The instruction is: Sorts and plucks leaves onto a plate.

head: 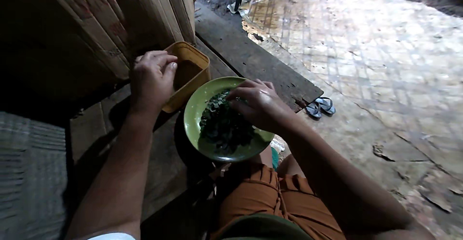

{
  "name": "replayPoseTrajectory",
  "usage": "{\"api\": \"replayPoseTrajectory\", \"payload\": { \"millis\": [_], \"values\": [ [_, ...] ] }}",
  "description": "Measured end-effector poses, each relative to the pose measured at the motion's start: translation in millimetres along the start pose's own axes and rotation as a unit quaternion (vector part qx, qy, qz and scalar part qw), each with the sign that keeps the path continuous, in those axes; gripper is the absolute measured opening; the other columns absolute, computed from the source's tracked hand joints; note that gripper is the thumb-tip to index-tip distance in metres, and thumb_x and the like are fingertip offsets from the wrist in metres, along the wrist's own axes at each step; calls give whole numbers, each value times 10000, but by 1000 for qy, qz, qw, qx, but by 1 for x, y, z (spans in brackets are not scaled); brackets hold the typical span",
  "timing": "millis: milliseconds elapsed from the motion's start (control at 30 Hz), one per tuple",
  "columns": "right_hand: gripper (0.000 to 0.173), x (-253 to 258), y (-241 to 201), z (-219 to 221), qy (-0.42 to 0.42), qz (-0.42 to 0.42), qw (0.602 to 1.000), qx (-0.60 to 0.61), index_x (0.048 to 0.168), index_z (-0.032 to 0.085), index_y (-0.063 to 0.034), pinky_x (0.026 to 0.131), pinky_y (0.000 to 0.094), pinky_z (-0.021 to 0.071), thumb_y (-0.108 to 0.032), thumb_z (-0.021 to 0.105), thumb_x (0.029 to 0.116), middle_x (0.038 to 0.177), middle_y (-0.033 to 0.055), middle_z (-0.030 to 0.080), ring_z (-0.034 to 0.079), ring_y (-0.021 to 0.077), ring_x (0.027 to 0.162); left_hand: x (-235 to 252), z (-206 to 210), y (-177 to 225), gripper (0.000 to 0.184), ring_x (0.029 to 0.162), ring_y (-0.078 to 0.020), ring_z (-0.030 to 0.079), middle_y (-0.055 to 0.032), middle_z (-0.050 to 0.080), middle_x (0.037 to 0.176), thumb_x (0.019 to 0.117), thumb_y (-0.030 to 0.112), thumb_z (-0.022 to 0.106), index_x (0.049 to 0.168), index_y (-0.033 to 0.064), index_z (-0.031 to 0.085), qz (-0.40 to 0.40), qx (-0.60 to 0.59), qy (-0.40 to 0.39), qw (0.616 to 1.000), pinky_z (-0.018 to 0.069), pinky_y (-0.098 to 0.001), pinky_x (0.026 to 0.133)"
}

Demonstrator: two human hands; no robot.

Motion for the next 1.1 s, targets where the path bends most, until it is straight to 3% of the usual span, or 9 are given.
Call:
{"api": "replayPoseTrajectory", "payload": {
  "millis": [100,200,267,333,500,600,667,800,1100],
  "values": [
    [220,20,-2,17,-32,3,998,-52,966,774,-153,1024,572,395,-329,646,997,1039,48,726,631,278,1106,-3,8,15,307,1359,-298,526,-158,616,1388,1048,247,552,1249,78,711,21,-39,-20,999,385,-468,1150],
    [164,25,0,17,-31,9,999,-31,948,764,-116,1007,587,404,-250,672,973,1018,81,716,635,299,1084,-7,14,28,259,1307,-167,567,-106,647,1334,1035,227,586,1212,98,724,25,-125,-43,991,442,-355,1112],
    [171,20,7,0,7,31,999,39,1004,760,-86,986,591,432,-228,671,973,1021,107,708,648,294,1064,-12,21,38,222,1177,-73,624,-46,685,1233,1031,209,599,1182,108,725,15,-206,-72,976,512,-280,1010],
    [172,11,17,-15,45,71,989,122,1017,750,-90,904,462,517,-237,669,982,1006,71,694,655,191,982,-18,31,50,194,988,-4,656,19,711,1095,1046,188,588,1165,101,714,-16,-304,-119,945,544,-212,880],
    [148,-12,29,-28,130,107,942,291,1000,708,-96,701,205,545,-241,682,978,851,-48,694,640,-3,758,-41,61,86,384,1013,-62,677,-31,697,1158,983,167,665,1330,34,568,-56,-471,-215,854,569,-246,900],
    [116,-21,21,-25,155,107,924,331,1013,681,-85,588,192,507,-198,660,997,805,-30,662,601,20,666,-52,70,95,355,890,-54,671,-17,664,1025,916,56,721,1235,49,566,-84,-506,-202,834,583,-222,803],
    [104,-25,18,-22,160,114,917,346,1024,671,-81,596,198,521,-180,644,1005,819,-23,662,612,30,679,-54,72,99,245,801,-75,690,-23,669,923,917,-48,681,1121,39,577,-92,-533,-182,821,616,-242,753],
    [111,-31,22,-24,185,116,913,344,1013,675,-93,615,179,508,-197,636,1012,808,-44,649,598,8,688,-54,67,97,135,727,-82,690,-5,661,857,939,-58,650,994,47,586,-101,-541,-152,821,628,-253,711],
    [94,-38,47,-30,232,129,876,404,1023,678,-69,653,218,577,-147,633,997,835,-23,684,658,43,718,-52,63,92,132,723,-104,707,-28,681,848,929,-45,678,988,40,597,-85,-491,-153,853,634,-265,709]
  ]
}}
Point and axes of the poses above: each hand's wrist, its own x-axis towards the middle knuckle, its own z-axis out of the palm, y = z × x, the point moved 10 cm from there along x, towards the middle knuckle
